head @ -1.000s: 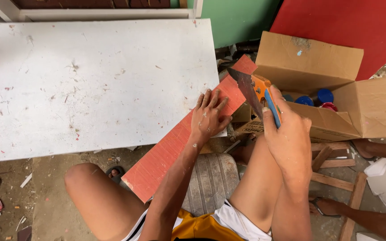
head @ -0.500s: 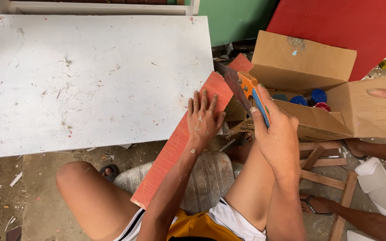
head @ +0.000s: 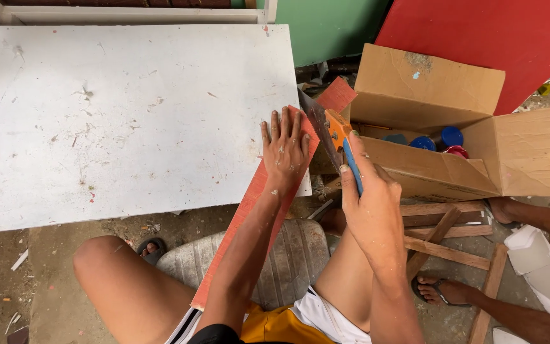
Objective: Using a hand saw to cut through a wooden block and a thin red board on a workbench.
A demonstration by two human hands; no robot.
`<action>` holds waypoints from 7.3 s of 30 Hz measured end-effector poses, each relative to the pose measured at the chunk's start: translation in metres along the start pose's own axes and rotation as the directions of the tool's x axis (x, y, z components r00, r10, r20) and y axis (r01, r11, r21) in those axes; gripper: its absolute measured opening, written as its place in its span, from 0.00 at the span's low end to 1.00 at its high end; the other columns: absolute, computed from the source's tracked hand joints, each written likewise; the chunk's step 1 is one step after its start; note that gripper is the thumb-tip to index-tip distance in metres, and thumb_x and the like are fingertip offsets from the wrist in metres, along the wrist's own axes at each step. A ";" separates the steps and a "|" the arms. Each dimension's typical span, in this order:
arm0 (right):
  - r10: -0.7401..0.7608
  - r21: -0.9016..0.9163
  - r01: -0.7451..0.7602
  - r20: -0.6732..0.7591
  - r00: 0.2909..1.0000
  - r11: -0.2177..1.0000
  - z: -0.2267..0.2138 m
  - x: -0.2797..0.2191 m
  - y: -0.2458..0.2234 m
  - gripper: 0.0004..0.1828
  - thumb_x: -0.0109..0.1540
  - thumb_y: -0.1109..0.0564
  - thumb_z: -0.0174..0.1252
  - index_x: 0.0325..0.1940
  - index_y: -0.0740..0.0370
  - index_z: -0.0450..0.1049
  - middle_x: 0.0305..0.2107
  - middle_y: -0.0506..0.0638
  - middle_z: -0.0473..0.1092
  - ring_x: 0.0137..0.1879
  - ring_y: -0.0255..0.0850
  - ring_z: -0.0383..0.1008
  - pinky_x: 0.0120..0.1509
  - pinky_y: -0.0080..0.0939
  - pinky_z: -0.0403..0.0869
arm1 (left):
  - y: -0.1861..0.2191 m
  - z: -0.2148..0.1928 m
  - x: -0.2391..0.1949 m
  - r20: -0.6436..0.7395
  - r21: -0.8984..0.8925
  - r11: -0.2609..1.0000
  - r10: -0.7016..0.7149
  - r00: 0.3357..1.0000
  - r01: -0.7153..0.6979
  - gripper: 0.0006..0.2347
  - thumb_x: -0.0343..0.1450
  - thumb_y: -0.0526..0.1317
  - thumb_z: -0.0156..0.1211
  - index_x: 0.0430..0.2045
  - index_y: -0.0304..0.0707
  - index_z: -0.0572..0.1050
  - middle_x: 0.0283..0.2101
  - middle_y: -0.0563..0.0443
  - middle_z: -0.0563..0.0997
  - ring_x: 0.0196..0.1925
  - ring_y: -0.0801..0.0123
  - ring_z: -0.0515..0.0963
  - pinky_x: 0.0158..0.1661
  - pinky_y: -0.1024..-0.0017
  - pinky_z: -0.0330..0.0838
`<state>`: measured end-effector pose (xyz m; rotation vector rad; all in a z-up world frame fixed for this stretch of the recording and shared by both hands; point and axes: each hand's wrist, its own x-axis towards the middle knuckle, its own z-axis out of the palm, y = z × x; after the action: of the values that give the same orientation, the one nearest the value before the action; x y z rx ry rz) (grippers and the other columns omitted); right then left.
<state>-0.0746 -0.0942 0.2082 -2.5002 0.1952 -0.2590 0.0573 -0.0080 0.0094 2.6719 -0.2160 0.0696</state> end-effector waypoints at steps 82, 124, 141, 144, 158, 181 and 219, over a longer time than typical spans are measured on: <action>0.081 -0.090 -0.077 0.049 0.995 0.993 -0.001 0.010 -0.024 0.29 0.67 0.58 0.46 0.74 0.56 0.61 0.57 0.61 0.73 0.60 0.58 0.72 0.64 0.53 0.66 | -0.026 0.026 0.025 -0.290 0.161 0.985 0.101 0.952 -0.056 0.21 0.80 0.51 0.41 0.71 0.55 0.60 0.74 0.52 0.63 0.77 0.41 0.54 0.70 0.30 0.40; -0.129 -0.145 0.098 -0.225 0.966 0.985 0.089 -0.045 0.069 0.27 0.71 0.57 0.50 0.75 0.60 0.61 0.49 0.63 0.76 0.41 0.56 0.77 0.39 0.50 0.73 | -0.017 0.034 0.037 -0.263 0.241 0.969 0.017 0.965 0.049 0.22 0.79 0.46 0.37 0.72 0.61 0.57 0.76 0.55 0.58 0.78 0.41 0.54 0.70 0.30 0.45; 0.046 0.000 -0.047 -0.146 0.988 0.999 0.103 -0.078 0.074 0.31 0.70 0.59 0.49 0.78 0.58 0.52 0.42 0.57 0.76 0.22 0.44 0.68 0.27 0.42 0.66 | -0.035 0.027 0.036 -0.336 0.176 0.980 0.150 0.930 -0.095 0.20 0.80 0.49 0.41 0.69 0.60 0.64 0.72 0.56 0.66 0.77 0.44 0.55 0.69 0.27 0.40; 0.018 -0.056 -0.030 -0.195 0.981 0.998 0.104 -0.108 0.097 0.31 0.67 0.63 0.53 0.76 0.58 0.58 0.19 0.47 0.58 0.24 0.39 0.56 0.30 0.39 0.62 | -0.034 0.026 0.035 -0.332 0.214 0.972 0.166 0.928 -0.098 0.20 0.80 0.49 0.41 0.69 0.59 0.63 0.73 0.56 0.65 0.76 0.42 0.59 0.68 0.26 0.44; 0.005 -0.045 -0.014 -0.190 0.982 0.999 0.092 -0.107 0.087 0.33 0.66 0.63 0.53 0.77 0.59 0.57 0.29 0.51 0.64 0.25 0.40 0.60 0.30 0.39 0.65 | -0.034 0.032 0.041 -0.298 0.207 0.976 0.126 0.946 -0.065 0.21 0.79 0.49 0.41 0.69 0.57 0.63 0.74 0.55 0.62 0.77 0.41 0.55 0.68 0.27 0.42; 0.097 0.205 -0.058 -0.187 0.978 0.977 0.107 -0.026 0.063 0.35 0.67 0.65 0.53 0.79 0.50 0.58 0.23 0.57 0.72 0.17 0.36 0.66 0.22 0.29 0.68 | -0.017 -0.012 0.035 0.009 0.124 0.992 -0.001 1.000 0.000 0.21 0.80 0.49 0.32 0.72 0.61 0.58 0.76 0.55 0.58 0.80 0.47 0.48 0.70 0.30 0.30; 0.370 0.122 -0.366 -0.013 0.929 0.923 0.112 -0.041 0.047 0.35 0.67 0.56 0.48 0.78 0.42 0.50 0.26 0.63 0.74 0.23 0.61 0.73 0.31 0.51 0.70 | -0.032 0.028 0.039 -0.334 0.172 0.981 0.141 0.932 -0.087 0.20 0.78 0.48 0.44 0.68 0.58 0.64 0.72 0.54 0.66 0.75 0.40 0.60 0.68 0.27 0.43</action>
<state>-0.0923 -0.0606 0.0855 -2.2874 0.6393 -0.1534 0.1013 0.0025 -0.0266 2.7393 -0.2612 0.6107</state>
